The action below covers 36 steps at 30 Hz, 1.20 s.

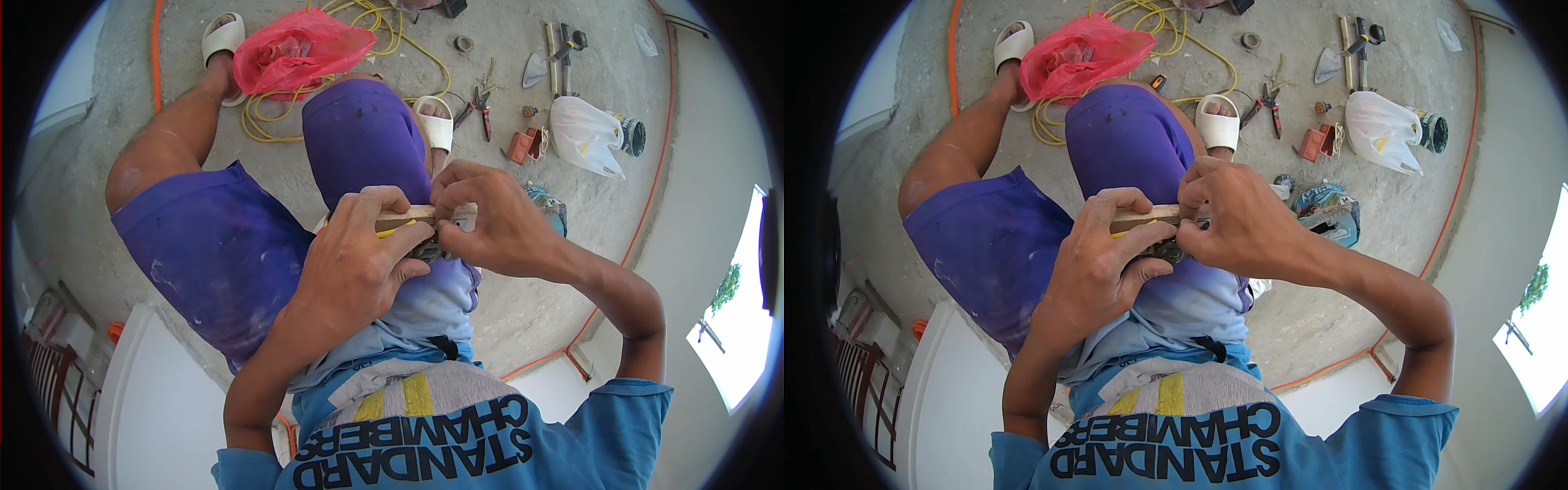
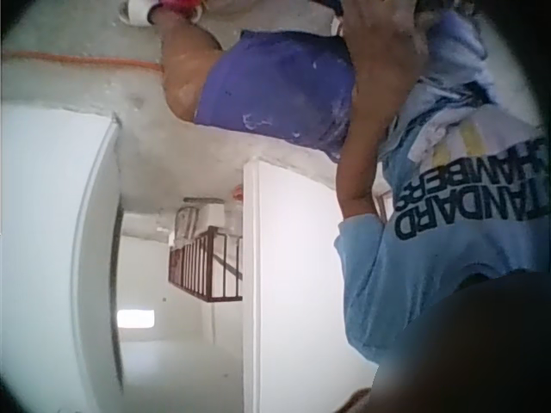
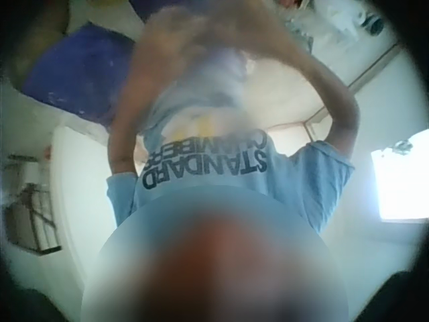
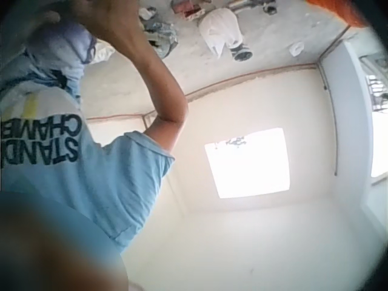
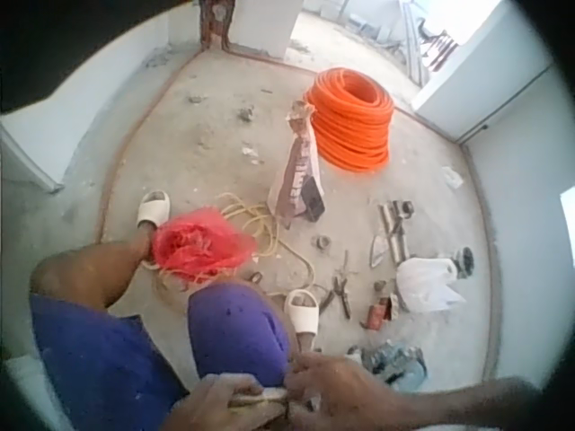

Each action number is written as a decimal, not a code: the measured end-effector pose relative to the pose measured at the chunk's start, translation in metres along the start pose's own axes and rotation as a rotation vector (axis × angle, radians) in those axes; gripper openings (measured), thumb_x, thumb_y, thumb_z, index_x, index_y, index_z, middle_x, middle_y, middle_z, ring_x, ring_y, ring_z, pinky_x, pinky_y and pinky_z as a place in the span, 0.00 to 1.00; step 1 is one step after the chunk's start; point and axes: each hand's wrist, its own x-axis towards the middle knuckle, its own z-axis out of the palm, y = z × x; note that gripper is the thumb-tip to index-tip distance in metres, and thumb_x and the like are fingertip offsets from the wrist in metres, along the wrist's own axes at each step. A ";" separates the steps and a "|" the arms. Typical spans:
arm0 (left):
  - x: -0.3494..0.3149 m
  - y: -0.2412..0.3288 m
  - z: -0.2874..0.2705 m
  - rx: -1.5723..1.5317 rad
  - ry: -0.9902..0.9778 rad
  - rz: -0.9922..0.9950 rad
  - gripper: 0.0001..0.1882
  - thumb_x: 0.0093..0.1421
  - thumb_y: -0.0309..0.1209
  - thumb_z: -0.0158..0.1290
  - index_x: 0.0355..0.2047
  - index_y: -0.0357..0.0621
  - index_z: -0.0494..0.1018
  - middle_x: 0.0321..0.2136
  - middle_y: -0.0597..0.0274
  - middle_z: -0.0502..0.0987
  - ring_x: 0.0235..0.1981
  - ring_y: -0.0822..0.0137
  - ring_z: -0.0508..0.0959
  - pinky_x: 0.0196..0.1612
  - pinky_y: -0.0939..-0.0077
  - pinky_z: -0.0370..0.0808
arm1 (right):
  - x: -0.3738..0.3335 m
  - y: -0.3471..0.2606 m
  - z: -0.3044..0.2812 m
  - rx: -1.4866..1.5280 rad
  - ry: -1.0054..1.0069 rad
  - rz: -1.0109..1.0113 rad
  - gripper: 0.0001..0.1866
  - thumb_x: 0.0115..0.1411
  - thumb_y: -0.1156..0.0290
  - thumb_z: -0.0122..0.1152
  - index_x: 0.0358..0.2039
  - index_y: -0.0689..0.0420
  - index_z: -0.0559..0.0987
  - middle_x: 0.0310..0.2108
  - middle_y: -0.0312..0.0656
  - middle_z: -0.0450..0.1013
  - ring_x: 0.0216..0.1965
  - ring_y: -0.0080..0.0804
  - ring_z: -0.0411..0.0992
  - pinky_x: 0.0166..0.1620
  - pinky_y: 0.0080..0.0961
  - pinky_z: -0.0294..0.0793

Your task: Assembling an electrical outlet and switch onto a wooden block using a screwdriver and pliers.

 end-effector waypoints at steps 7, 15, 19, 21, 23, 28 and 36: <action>0.003 -0.008 0.000 -0.039 0.003 -0.014 0.20 0.51 0.34 0.69 0.45 0.45 0.81 0.47 0.57 0.71 0.47 0.53 0.74 0.48 0.60 0.76 | 0.005 0.016 0.002 0.073 0.120 -0.213 0.10 0.51 0.81 0.68 0.34 0.63 0.77 0.41 0.46 0.76 0.40 0.42 0.78 0.45 0.38 0.78; 0.000 -0.015 -0.001 -0.120 -0.006 -0.027 0.19 0.53 0.34 0.68 0.44 0.43 0.81 0.47 0.55 0.71 0.48 0.52 0.74 0.50 0.59 0.75 | -0.004 0.033 -0.021 0.048 0.050 -0.459 0.14 0.52 0.88 0.65 0.38 0.60 0.80 0.41 0.44 0.76 0.41 0.42 0.78 0.42 0.35 0.78; 0.001 -0.014 -0.003 -0.117 -0.024 -0.027 0.20 0.52 0.32 0.69 0.45 0.42 0.81 0.47 0.54 0.71 0.48 0.52 0.75 0.51 0.60 0.74 | 0.000 0.033 -0.020 -0.020 -0.015 -0.546 0.13 0.53 0.86 0.65 0.40 0.59 0.81 0.39 0.44 0.76 0.40 0.45 0.77 0.40 0.38 0.77; 0.001 -0.014 -0.004 -0.120 -0.036 -0.040 0.20 0.51 0.30 0.69 0.46 0.42 0.81 0.47 0.52 0.72 0.48 0.52 0.75 0.52 0.61 0.74 | 0.004 0.031 -0.019 -0.017 -0.027 -0.562 0.12 0.54 0.84 0.65 0.39 0.59 0.81 0.38 0.44 0.75 0.39 0.47 0.77 0.40 0.40 0.76; 0.002 -0.014 -0.004 -0.119 -0.039 -0.035 0.21 0.51 0.30 0.69 0.46 0.42 0.81 0.47 0.52 0.72 0.49 0.52 0.75 0.53 0.61 0.74 | 0.008 0.029 -0.021 -0.025 -0.069 -0.537 0.12 0.55 0.82 0.65 0.40 0.58 0.83 0.36 0.43 0.75 0.38 0.45 0.76 0.39 0.40 0.75; 0.003 -0.015 -0.003 -0.123 -0.038 -0.032 0.21 0.51 0.31 0.69 0.46 0.41 0.81 0.47 0.52 0.71 0.49 0.52 0.75 0.53 0.61 0.74 | 0.015 0.020 -0.026 -0.103 -0.160 -0.520 0.14 0.53 0.82 0.69 0.41 0.60 0.83 0.39 0.44 0.77 0.39 0.44 0.78 0.40 0.38 0.77; 0.004 -0.014 -0.004 -0.140 -0.050 -0.030 0.22 0.51 0.31 0.70 0.46 0.41 0.80 0.47 0.52 0.71 0.49 0.52 0.75 0.53 0.60 0.74 | 0.018 0.007 -0.029 0.016 -0.300 -0.221 0.09 0.54 0.81 0.69 0.38 0.63 0.85 0.34 0.44 0.76 0.33 0.36 0.77 0.38 0.33 0.76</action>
